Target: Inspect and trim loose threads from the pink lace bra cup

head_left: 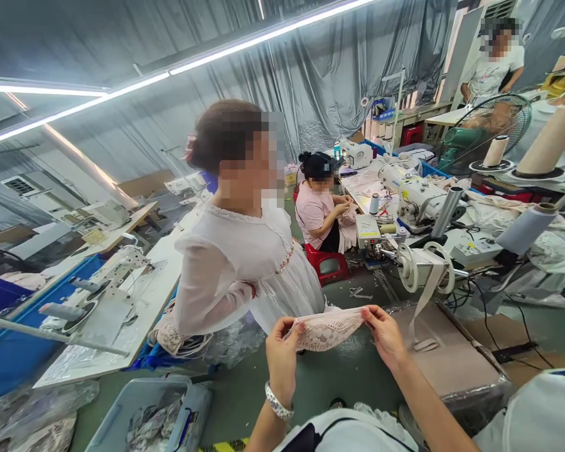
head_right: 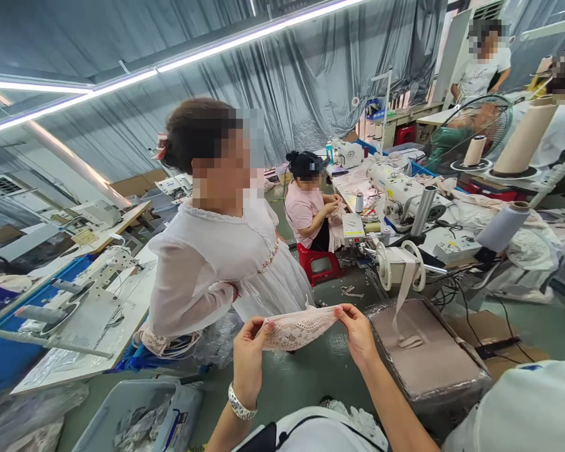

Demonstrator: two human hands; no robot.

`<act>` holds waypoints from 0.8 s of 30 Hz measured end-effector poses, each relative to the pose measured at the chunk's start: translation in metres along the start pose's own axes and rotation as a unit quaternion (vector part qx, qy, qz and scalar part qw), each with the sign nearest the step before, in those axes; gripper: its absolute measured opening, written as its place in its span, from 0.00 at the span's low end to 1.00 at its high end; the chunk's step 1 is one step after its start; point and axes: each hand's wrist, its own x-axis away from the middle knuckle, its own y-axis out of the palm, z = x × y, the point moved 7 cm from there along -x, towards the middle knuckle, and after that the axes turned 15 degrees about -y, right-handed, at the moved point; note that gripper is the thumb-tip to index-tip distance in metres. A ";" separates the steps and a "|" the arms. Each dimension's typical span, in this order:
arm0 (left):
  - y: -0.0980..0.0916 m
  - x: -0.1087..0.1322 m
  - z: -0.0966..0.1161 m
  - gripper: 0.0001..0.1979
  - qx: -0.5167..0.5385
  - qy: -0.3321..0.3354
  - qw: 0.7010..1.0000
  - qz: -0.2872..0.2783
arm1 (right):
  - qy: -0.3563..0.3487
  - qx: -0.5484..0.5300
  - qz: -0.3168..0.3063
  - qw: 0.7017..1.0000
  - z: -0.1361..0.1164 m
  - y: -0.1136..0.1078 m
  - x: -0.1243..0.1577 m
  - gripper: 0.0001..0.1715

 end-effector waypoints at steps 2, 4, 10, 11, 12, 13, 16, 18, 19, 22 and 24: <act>-0.002 -0.001 -0.001 0.18 0.014 -0.004 1.000 0.019 | -0.015 0.000 0.004 1.000 -0.009 -0.001 0.003 0.26; -0.004 -0.003 -0.003 0.20 0.035 -0.009 0.999 0.035 | -0.025 -0.001 0.003 1.000 -0.019 0.000 0.008 0.25; -0.004 -0.009 -0.009 0.23 0.117 -0.029 0.992 0.047 | -0.050 -0.009 0.004 0.999 -0.046 0.005 0.019 0.25; -0.003 -0.008 -0.008 0.23 0.123 -0.029 0.991 0.046 | -0.056 -0.011 0.002 0.998 -0.050 0.006 0.020 0.24; -0.002 -0.008 -0.008 0.23 0.126 -0.029 0.991 0.043 | -0.062 -0.013 0.000 0.998 -0.053 0.006 0.021 0.24; 0.000 -0.008 -0.007 0.23 0.126 -0.028 0.991 0.040 | -0.068 -0.016 -0.003 0.998 -0.057 0.007 0.021 0.23; 0.003 -0.007 -0.005 0.23 0.122 -0.026 0.992 0.035 | -0.081 -0.026 -0.007 0.996 -0.063 0.007 0.022 0.21; 0.005 -0.007 -0.004 0.23 0.120 -0.026 0.992 0.033 | -0.085 -0.027 -0.007 0.996 -0.065 0.006 0.023 0.21; 0.005 -0.007 -0.004 0.23 0.121 -0.026 0.992 0.033 | -0.086 -0.025 -0.007 0.996 -0.066 0.005 0.023 0.21; 0.006 -0.006 -0.004 0.24 0.119 -0.030 0.992 0.030 | -0.087 -0.016 -0.009 0.996 -0.069 0.004 0.023 0.20; 0.006 -0.006 -0.004 0.24 0.117 -0.032 0.992 0.027 | -0.085 -0.011 -0.011 0.996 -0.070 0.004 0.022 0.21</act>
